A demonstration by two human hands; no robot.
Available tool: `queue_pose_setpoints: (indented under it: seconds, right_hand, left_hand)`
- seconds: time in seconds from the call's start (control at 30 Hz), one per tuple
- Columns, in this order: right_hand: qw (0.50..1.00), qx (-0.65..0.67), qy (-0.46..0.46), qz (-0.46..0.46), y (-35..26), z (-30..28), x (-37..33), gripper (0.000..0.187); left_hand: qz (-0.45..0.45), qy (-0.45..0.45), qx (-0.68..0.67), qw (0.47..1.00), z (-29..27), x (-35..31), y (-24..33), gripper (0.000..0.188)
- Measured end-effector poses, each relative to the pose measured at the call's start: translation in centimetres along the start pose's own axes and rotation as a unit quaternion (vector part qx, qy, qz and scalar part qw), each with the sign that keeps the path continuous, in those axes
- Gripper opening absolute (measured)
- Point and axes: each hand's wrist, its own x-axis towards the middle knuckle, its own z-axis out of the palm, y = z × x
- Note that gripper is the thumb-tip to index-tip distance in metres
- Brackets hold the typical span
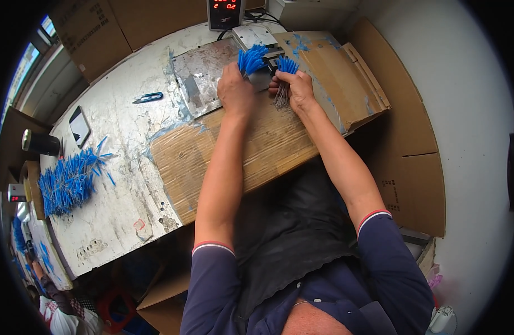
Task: Bundling small blue wire components using a desktop machine and pliers.
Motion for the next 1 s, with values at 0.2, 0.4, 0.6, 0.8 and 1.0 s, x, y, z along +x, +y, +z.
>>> queue_pose_setpoints:
  seconds: [0.2,0.4,0.6,0.8,1.0]
  right_hand:
    - [0.999,0.017,0.012,-0.047,0.6,0.3,-0.7,0.016]
    - [0.994,-0.019,0.075,-0.083,0.8,0.2,-0.7,0.02]
    - [0.995,-0.077,0.052,-0.033,0.0,1.0,-1.1,0.021]
    - [0.982,-0.177,0.055,-0.025,-0.1,1.6,0.2,0.022]
    - [0.971,-0.205,0.112,-0.052,-0.3,2.8,1.2,0.021]
  left_hand:
    - [0.002,-0.007,-0.002,1.0,0.2,0.0,-0.4,0.023]
    - [0.009,-0.005,-0.002,1.0,0.1,0.0,0.0,0.026]
    - [0.017,-0.03,0.02,0.999,-0.1,0.0,0.0,0.029]
    - [0.023,-0.024,0.017,0.999,0.0,0.1,0.1,0.025]
    - [-0.013,0.064,-0.006,0.998,0.1,0.2,0.1,0.024]
